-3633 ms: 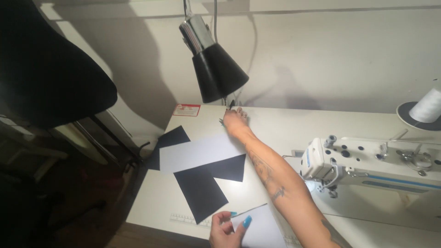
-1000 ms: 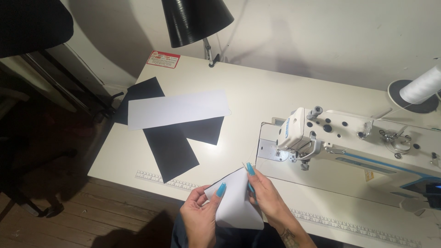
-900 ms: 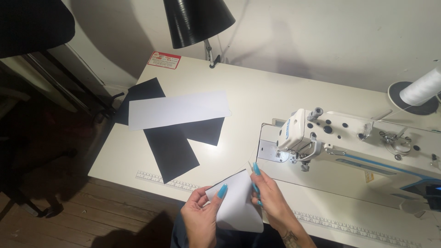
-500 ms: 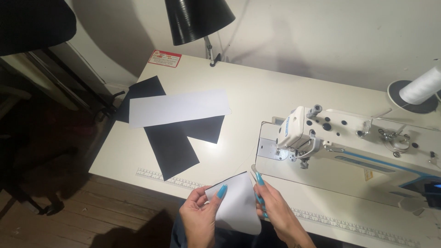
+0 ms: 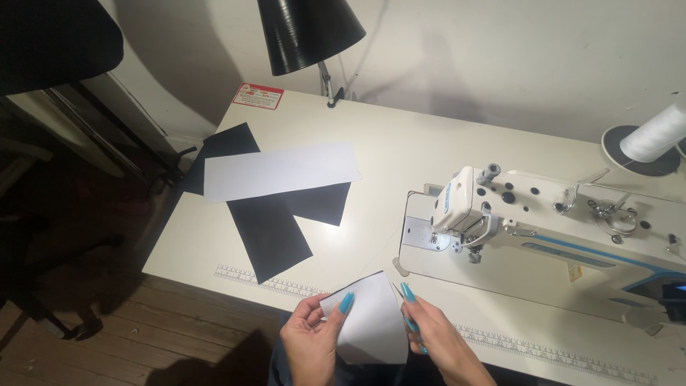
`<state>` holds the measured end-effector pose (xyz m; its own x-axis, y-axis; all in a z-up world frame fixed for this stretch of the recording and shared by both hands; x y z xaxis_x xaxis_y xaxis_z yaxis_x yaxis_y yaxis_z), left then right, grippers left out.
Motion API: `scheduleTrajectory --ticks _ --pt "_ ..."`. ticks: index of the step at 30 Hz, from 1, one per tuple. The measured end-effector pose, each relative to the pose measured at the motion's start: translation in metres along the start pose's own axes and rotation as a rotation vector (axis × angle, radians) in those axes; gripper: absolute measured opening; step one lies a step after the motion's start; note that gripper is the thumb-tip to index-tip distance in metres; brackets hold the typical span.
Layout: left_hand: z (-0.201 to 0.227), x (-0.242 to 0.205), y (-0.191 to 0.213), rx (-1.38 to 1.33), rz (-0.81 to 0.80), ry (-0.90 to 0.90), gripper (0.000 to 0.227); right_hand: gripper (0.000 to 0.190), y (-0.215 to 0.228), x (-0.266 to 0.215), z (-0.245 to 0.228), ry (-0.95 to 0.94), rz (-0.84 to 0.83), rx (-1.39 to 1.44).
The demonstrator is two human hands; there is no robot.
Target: Aligning and trimming pieces of material at a sewing station
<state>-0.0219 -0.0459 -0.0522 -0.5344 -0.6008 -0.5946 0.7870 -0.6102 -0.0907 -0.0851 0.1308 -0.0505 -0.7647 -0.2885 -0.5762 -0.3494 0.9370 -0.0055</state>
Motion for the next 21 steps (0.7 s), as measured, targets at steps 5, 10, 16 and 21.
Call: scheduleTrajectory --ticks 5,10,16,21 --pt "0.008 -0.011 -0.003 0.011 -0.023 0.070 0.032 0.032 -0.008 -0.001 -0.014 -0.122 0.044 -0.057" --pt "-0.001 -0.005 0.002 -0.009 0.000 0.042 0.029 0.029 -0.010 0.009 -0.011 -0.085 0.032 -0.077" --pt "0.006 -0.009 0.001 0.026 0.017 0.061 0.031 0.029 -0.004 0.022 0.006 0.018 0.041 0.089" --pt "0.001 -0.005 0.003 -0.040 -0.031 0.005 0.028 0.032 -0.001 -0.008 -0.013 0.066 0.049 0.017"
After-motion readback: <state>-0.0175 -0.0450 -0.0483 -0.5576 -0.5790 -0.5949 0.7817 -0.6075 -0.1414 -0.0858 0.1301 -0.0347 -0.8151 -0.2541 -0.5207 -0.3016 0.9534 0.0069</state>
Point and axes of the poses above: each hand's wrist, its own x-axis towards the middle knuckle, its own y-axis out of the back of the hand, z = x × y, the point moved 7 cm from there along x, towards the middle knuckle, and after that the axes turned 4 degrees about y, right-handed, at the moved point
